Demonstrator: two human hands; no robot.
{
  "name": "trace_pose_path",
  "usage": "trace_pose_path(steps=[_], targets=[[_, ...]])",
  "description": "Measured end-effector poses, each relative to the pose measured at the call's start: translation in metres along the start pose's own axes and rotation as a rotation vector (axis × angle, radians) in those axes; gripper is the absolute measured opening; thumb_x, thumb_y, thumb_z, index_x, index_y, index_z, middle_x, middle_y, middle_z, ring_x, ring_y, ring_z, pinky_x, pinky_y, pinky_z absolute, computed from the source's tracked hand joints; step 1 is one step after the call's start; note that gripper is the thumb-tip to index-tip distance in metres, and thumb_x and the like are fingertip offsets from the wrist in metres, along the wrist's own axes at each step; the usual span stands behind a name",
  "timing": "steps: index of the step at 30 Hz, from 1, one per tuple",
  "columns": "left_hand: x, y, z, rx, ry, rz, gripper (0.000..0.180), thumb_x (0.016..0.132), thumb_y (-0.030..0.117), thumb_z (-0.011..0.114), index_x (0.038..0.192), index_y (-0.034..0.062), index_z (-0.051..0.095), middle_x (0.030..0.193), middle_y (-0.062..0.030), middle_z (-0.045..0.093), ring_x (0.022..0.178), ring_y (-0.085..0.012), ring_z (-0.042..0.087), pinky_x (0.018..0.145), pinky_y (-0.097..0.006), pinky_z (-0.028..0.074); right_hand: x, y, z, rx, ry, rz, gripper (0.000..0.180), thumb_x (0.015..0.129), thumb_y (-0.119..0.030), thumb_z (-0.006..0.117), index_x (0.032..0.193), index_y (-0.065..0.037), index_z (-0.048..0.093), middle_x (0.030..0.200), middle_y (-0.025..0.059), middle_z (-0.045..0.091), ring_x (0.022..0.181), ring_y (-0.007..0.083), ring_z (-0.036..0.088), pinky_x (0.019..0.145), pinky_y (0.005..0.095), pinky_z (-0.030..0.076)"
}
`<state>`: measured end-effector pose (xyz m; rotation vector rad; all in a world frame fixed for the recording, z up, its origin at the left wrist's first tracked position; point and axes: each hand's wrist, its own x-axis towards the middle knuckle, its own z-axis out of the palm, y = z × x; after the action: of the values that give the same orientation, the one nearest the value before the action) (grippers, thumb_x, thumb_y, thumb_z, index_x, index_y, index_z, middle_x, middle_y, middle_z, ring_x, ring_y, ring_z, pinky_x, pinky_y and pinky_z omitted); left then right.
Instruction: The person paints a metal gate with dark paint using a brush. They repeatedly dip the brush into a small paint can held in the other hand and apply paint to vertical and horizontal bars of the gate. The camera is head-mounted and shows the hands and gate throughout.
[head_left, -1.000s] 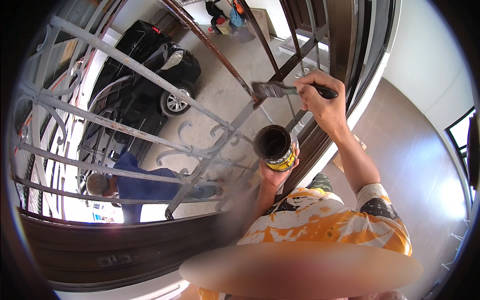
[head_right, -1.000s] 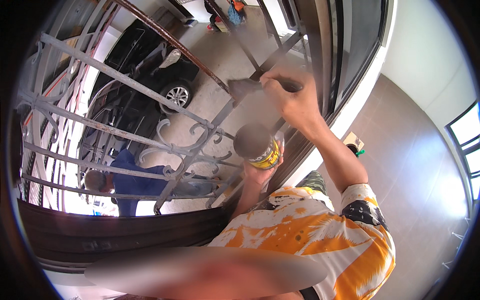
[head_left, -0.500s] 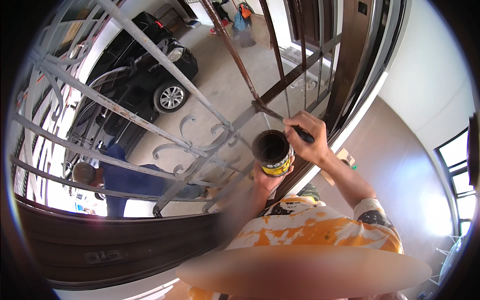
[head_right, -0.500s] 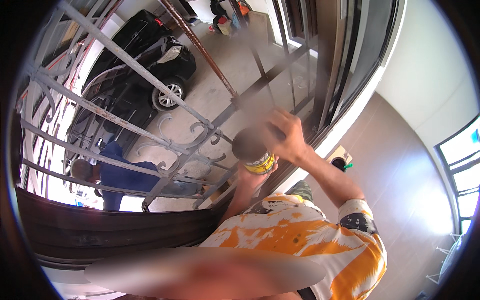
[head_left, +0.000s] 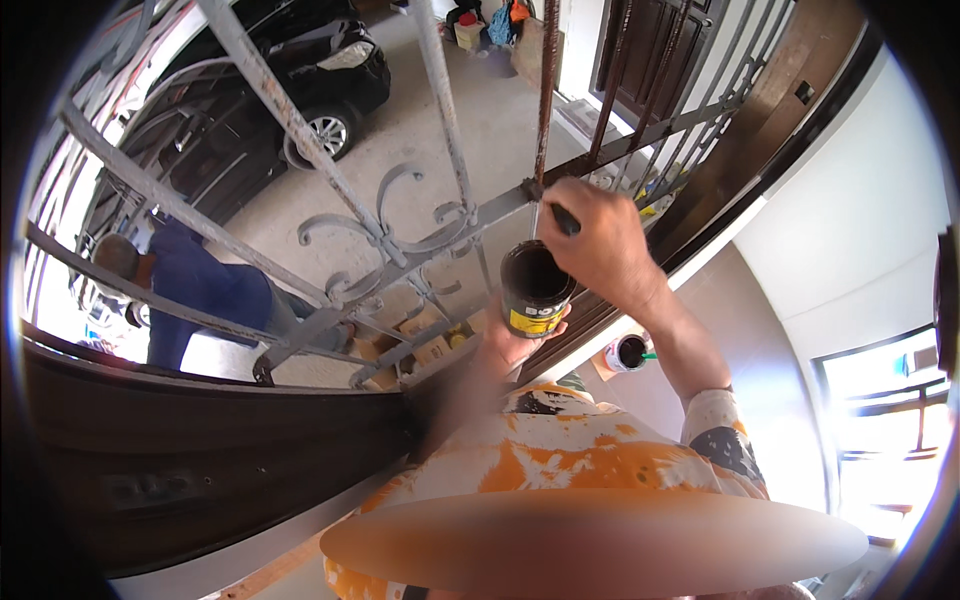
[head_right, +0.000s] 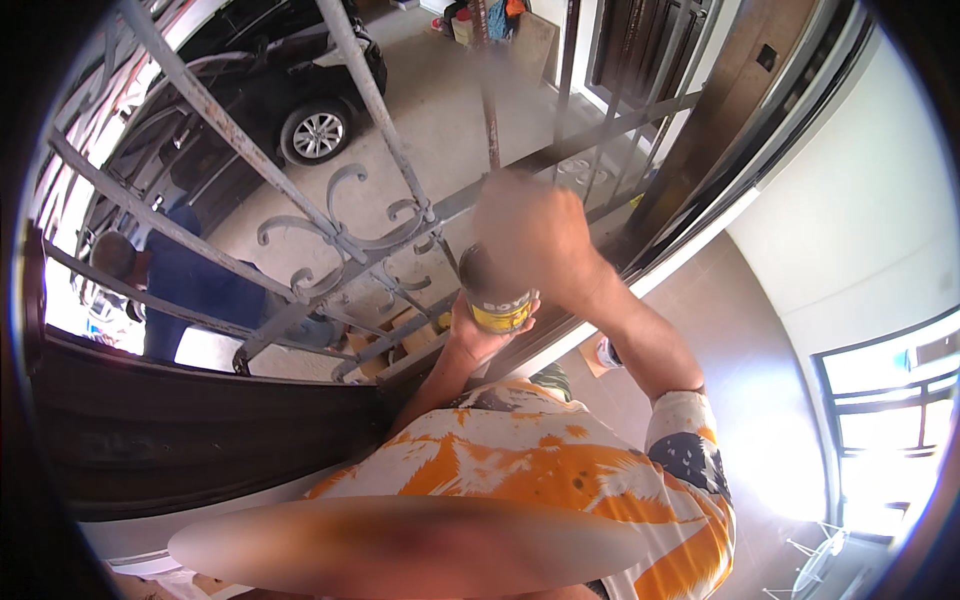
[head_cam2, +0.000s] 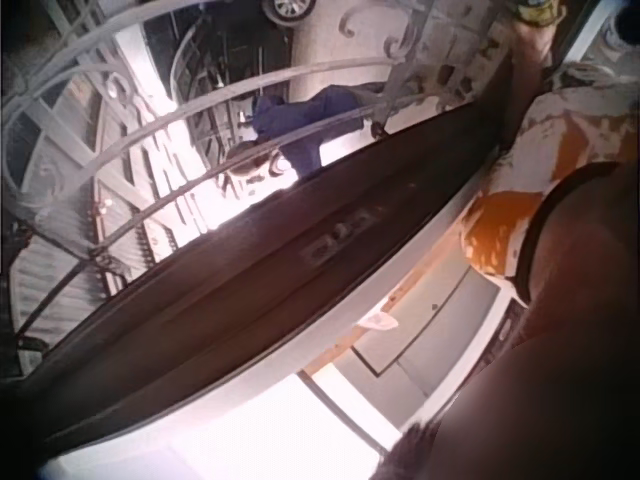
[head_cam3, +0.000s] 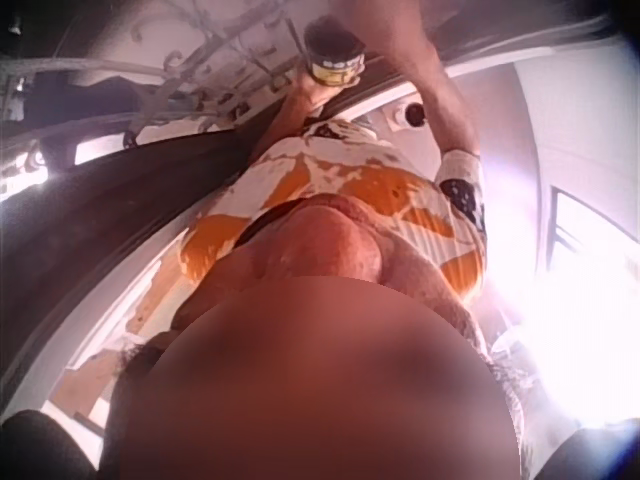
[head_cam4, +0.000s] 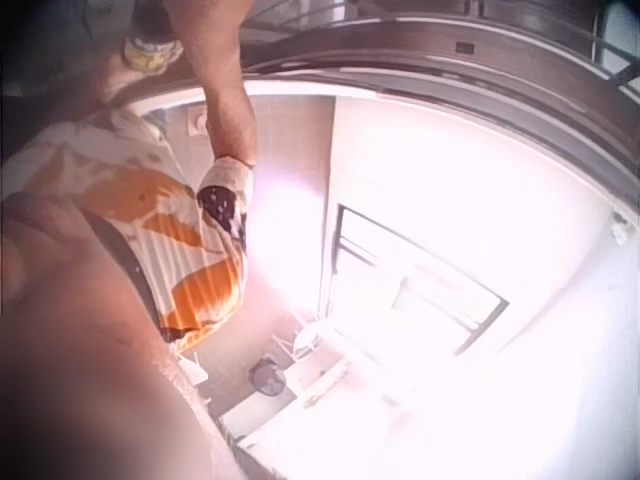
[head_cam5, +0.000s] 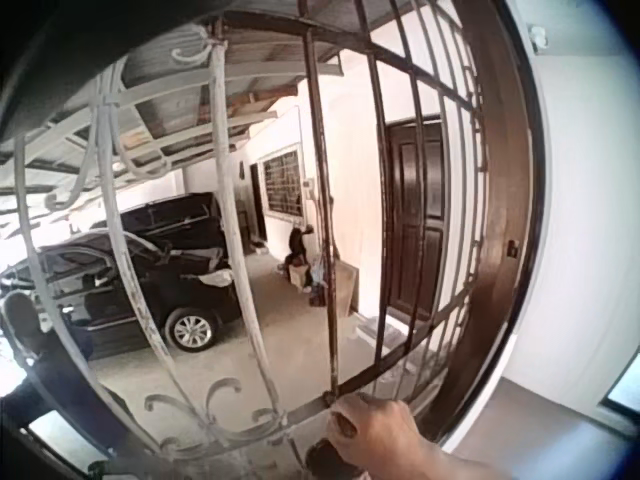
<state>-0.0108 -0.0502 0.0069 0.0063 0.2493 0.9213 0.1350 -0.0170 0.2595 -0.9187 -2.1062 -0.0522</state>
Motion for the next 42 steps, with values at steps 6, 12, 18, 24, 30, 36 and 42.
trace_pose_path(steps=[6, 12, 18, 24, 30, 36, 42], targets=[[-0.001, -0.001, 0.001, -0.021, -0.005, 0.027, 0.06, 0.104, 0.056, 0.037, 0.129, 0.0106, 0.067, 0.12, -0.0183, 0.072, 0.109, -0.0369, 0.069, 0.092, -0.055, 0.055, 0.061, -0.004, 0.008, -0.14, -0.112, 0.024, 0.011, 0.089, -0.01, 0.07, 0.086, 0.0, 0.07, 0.08, 0.0188, 0.071, 0.072, 0.038, 0.073, 0.066, 0.0415, 0.059], [0.001, 0.0, -0.012, -0.064, -0.012, 0.036, 0.067, 0.099, 0.062, 0.044, 0.141, 0.0117, 0.06, 0.138, -0.017, 0.062, 0.126, -0.0411, 0.058, 0.097, -0.06, 0.049, 0.087, -0.003, 0.026, -0.18, -0.17, 0.023, 0.019, 0.09, -0.015, 0.065, 0.089, 0.002, 0.073, 0.076, 0.0196, 0.071, 0.067, 0.0369, 0.073, 0.064, 0.0417, 0.059], [0.0, 0.0, -0.015, -0.017, 0.002, 0.05, 0.066, 0.1, 0.06, 0.042, 0.143, 0.0121, 0.058, 0.141, -0.0171, 0.06, 0.128, -0.042, 0.058, 0.101, -0.06, 0.046, 0.075, -0.001, 0.019, -0.033, -0.188, 0.046, 0.017, 0.091, -0.014, 0.067, 0.091, 0.003, 0.073, 0.076, 0.0179, 0.071, 0.065, 0.0249, 0.07, 0.066, 0.0359, 0.055], [0.002, 0.001, -0.016, 0.033, -0.027, 0.076, 0.068, 0.102, 0.061, 0.039, 0.146, 0.0126, 0.056, 0.143, -0.0181, 0.06, 0.127, -0.0431, 0.059, 0.102, -0.062, 0.044, 0.036, -0.001, -0.015, 0.073, -0.146, 0.196, 0.009, 0.09, -0.004, 0.07, 0.097, 0.0, 0.074, 0.077, 0.0123, 0.071, 0.067, 0.0152, 0.068, 0.065, 0.0301, 0.054], [0.001, 0.0, -0.019, -0.017, -0.072, 0.041, 0.07, 0.102, 0.063, 0.038, 0.146, 0.0111, 0.056, 0.142, -0.0191, 0.061, 0.126, -0.0438, 0.061, 0.101, -0.061, 0.047, 0.015, 0.001, -0.032, 0.087, 0.086, 0.041, 0.019, 0.086, 0.003, 0.075, 0.105, 0.0, 0.075, 0.088, 0.0108, 0.074, 0.075, 0.0175, 0.071, 0.071, 0.0294, 0.057], [0.004, 0.002, -0.021, -0.066, -0.108, 0.014, 0.07, 0.102, 0.062, 0.038, 0.144, 0.0097, 0.058, 0.14, -0.0203, 0.062, 0.124, -0.0436, 0.061, 0.098, -0.061, 0.05, -0.014, 0.021, -0.038, -0.101, 0.385, -0.262, 0.035, 0.08, 0.009, 0.075, 0.114, 0.005, 0.072, 0.103, 0.0186, 0.074, 0.086, 0.0279, 0.072, 0.072, 0.0357, 0.06], [0.005, 0.002, -0.021, -0.118, -0.044, -0.001, 0.07, 0.102, 0.061, 0.037, 0.143, 0.0085, 0.058, 0.138, -0.0222, 0.063, 0.121, -0.045, 0.063, 0.097, -0.062, 0.051, -0.059, 0.027, 0.005, -0.005, 0.107, -0.223, 0.043, 0.075, 0.008, 0.074, 0.117, -0.001, 0.072, 0.105, 0.0188, 0.068, 0.08, 0.0305, 0.069, 0.067, 0.0367, 0.058]])
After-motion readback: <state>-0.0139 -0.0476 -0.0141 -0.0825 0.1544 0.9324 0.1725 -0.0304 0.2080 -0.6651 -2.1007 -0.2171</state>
